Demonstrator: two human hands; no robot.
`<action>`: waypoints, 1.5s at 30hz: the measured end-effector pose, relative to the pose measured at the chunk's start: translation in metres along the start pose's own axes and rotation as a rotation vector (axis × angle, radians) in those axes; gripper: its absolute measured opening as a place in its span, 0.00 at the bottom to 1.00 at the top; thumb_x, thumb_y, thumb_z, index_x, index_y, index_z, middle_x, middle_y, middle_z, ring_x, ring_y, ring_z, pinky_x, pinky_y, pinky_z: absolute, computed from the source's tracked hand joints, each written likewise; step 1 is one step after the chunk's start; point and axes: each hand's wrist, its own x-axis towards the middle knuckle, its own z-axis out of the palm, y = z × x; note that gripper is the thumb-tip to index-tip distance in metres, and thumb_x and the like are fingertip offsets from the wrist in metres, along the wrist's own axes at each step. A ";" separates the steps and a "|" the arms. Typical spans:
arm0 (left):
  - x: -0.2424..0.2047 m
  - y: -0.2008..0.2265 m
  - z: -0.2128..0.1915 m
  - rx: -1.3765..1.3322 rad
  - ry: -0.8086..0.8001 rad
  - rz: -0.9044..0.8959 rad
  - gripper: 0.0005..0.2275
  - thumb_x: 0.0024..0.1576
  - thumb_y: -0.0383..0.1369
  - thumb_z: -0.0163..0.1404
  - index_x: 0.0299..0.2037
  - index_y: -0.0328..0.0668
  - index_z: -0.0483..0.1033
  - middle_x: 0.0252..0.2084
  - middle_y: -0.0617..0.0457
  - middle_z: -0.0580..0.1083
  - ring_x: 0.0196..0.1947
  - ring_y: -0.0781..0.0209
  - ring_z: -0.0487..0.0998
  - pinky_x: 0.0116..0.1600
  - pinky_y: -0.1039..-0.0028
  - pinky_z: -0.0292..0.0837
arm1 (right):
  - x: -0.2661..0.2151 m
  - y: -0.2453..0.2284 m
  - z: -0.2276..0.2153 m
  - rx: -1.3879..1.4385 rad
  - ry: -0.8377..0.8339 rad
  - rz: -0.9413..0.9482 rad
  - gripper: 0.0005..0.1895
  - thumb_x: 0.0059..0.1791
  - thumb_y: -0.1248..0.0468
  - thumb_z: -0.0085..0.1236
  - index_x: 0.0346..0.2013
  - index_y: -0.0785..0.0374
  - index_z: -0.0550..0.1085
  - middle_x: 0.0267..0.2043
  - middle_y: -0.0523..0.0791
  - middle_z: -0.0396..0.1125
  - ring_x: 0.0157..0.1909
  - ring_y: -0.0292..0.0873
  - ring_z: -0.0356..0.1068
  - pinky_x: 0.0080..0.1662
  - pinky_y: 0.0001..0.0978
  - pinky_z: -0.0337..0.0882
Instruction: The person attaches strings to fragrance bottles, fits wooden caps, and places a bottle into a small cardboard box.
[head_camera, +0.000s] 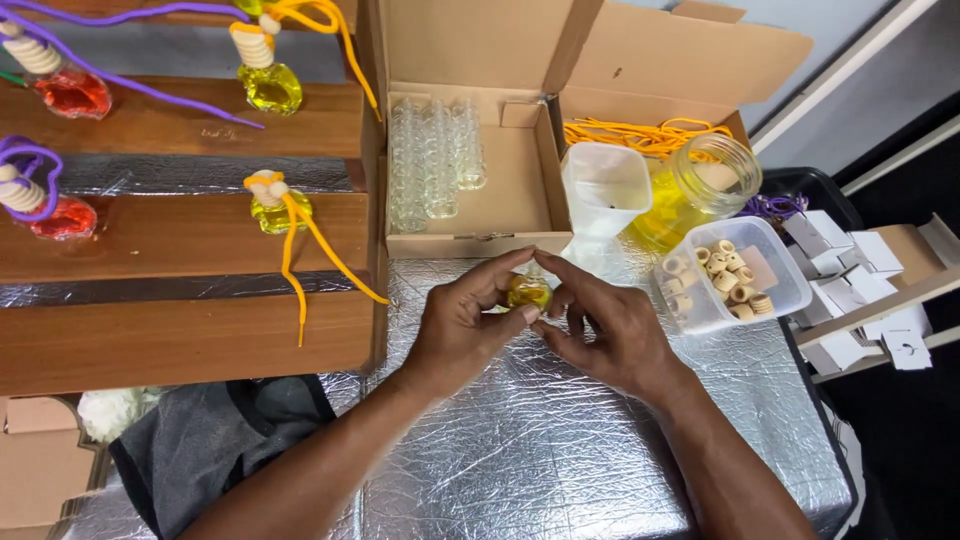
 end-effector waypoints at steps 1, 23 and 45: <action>0.001 0.000 -0.002 0.000 -0.012 -0.001 0.26 0.57 0.19 0.56 0.67 0.35 0.68 0.46 0.37 0.79 0.44 0.55 0.81 0.49 0.61 0.84 | 0.000 0.000 0.000 -0.005 0.010 0.005 0.32 0.42 0.72 0.67 0.61 0.72 0.71 0.25 0.49 0.73 0.18 0.46 0.72 0.22 0.34 0.68; 0.001 0.027 -0.008 0.344 -0.090 0.061 0.30 0.47 0.14 0.60 0.62 0.29 0.70 0.48 0.32 0.80 0.42 0.46 0.85 0.45 0.59 0.86 | 0.002 -0.010 -0.018 0.122 -0.094 0.056 0.22 0.52 0.70 0.56 0.62 0.71 0.70 0.36 0.59 0.76 0.29 0.60 0.77 0.35 0.51 0.77; 0.006 0.036 -0.001 0.051 0.003 -0.027 0.27 0.43 0.13 0.63 0.56 0.20 0.74 0.31 0.34 0.80 0.28 0.54 0.83 0.31 0.67 0.86 | 0.001 0.008 -0.017 -0.103 0.060 0.174 0.19 0.50 0.71 0.58 0.57 0.64 0.75 0.33 0.50 0.77 0.29 0.54 0.77 0.32 0.42 0.74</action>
